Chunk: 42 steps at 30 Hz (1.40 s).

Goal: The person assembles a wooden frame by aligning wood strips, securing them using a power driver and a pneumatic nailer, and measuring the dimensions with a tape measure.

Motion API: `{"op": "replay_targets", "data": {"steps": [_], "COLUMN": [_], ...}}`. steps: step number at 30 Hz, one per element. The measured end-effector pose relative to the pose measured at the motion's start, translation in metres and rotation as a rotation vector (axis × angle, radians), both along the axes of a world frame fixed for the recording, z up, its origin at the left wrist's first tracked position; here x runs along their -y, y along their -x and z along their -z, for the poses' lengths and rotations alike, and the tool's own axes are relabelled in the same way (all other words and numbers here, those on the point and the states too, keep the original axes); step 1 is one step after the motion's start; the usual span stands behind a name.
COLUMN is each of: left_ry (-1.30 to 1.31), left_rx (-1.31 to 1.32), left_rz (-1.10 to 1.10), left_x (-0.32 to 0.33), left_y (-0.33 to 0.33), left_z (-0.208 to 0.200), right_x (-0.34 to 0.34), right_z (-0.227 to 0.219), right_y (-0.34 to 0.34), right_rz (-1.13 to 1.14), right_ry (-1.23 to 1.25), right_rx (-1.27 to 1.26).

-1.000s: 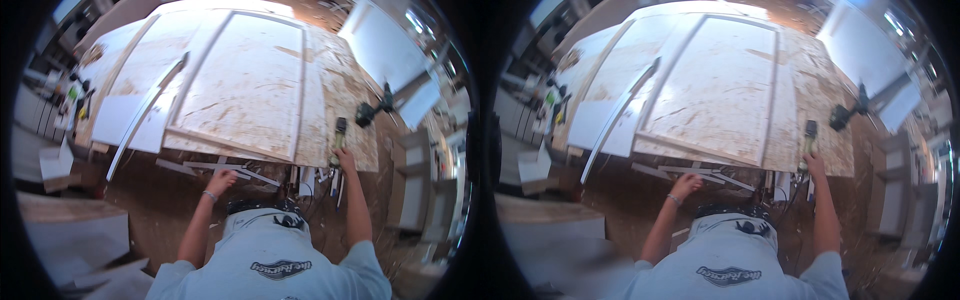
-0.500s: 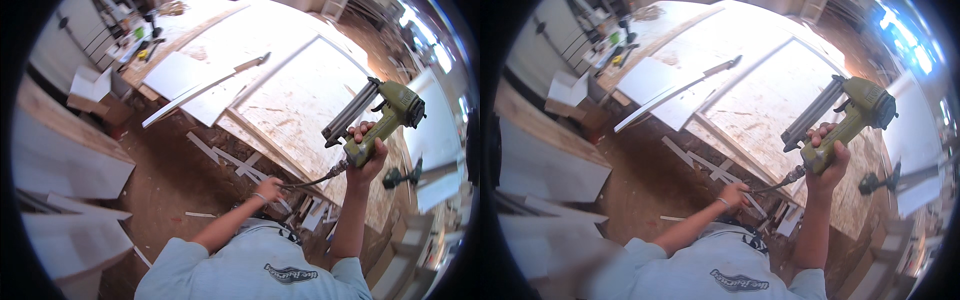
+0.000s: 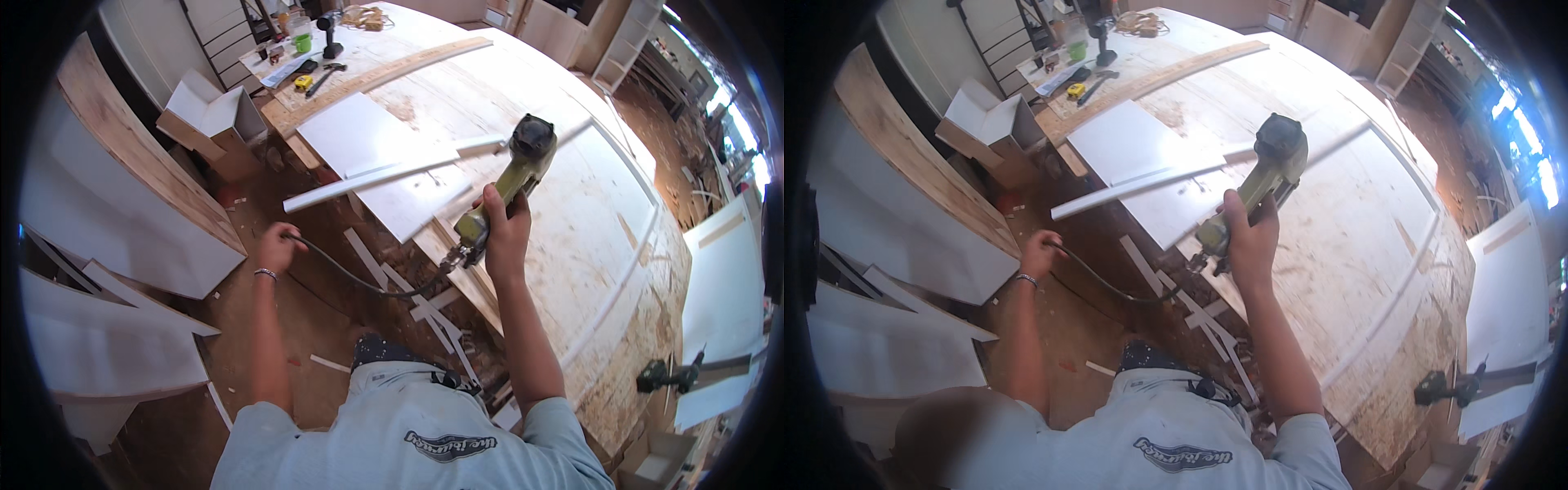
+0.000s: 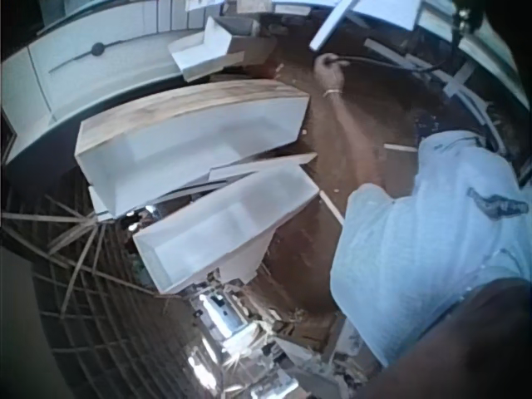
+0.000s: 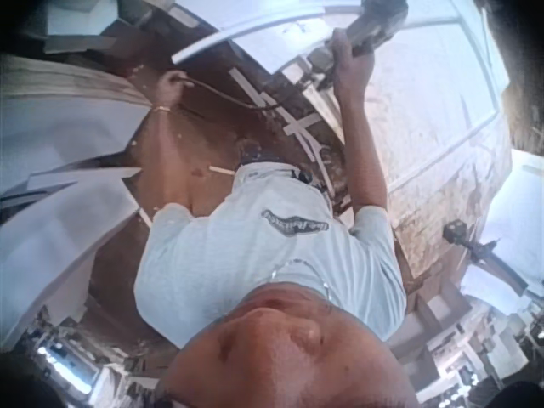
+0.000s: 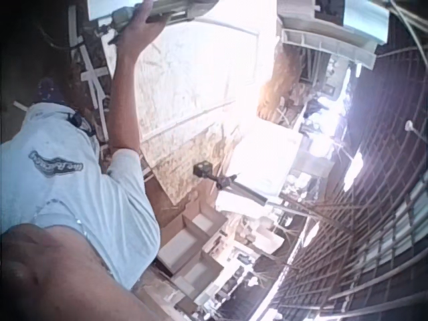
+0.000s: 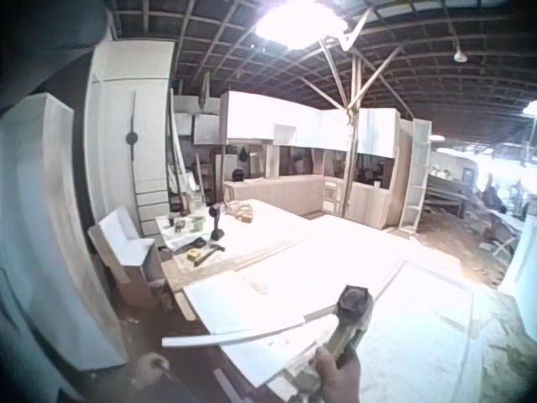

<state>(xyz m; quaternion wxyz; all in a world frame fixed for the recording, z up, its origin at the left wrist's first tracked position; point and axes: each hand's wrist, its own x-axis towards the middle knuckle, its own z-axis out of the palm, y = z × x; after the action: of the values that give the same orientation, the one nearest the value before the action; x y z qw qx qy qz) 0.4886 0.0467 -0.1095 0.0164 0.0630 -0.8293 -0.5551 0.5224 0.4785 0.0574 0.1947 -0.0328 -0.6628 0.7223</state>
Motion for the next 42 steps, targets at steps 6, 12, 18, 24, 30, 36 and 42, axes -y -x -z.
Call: {"op": "replay_targets", "data": {"steps": [6,12,18,24,30,36,42], "left_ry": [0.203,0.333,0.748,0.677,0.952,-0.093,-0.924], "left_rx": [0.584,-0.019,-0.296,-0.327,-0.254,-0.182,0.100], "left_rz": [0.855,0.248,-0.025,0.150,0.012,-0.216,-0.092], "left_x": [0.029,0.101,0.144,0.167,0.188,0.200,0.106], "left_y": [0.148,0.421,0.703,0.836,0.839,0.731,0.471], "left_z": [-0.057,-0.007,0.117,0.171,0.144,0.126,-0.008], "right_x": [0.063,0.098,0.145,0.155,0.114,0.000,0.002], "right_z": [0.053,0.152,0.195,0.177,0.165,0.225,0.193], "right_y": [0.241,0.408,0.441,0.439,0.328,0.066,-0.047], "right_rz": [0.111,0.157,0.195,0.248,0.534,1.227,1.128], "right_ry": [-0.185,-0.755,-0.863,-0.749,-0.681,-0.784,-0.107], "right_rx": [0.253,0.686,0.804,0.917,0.423,0.948,1.124]}}
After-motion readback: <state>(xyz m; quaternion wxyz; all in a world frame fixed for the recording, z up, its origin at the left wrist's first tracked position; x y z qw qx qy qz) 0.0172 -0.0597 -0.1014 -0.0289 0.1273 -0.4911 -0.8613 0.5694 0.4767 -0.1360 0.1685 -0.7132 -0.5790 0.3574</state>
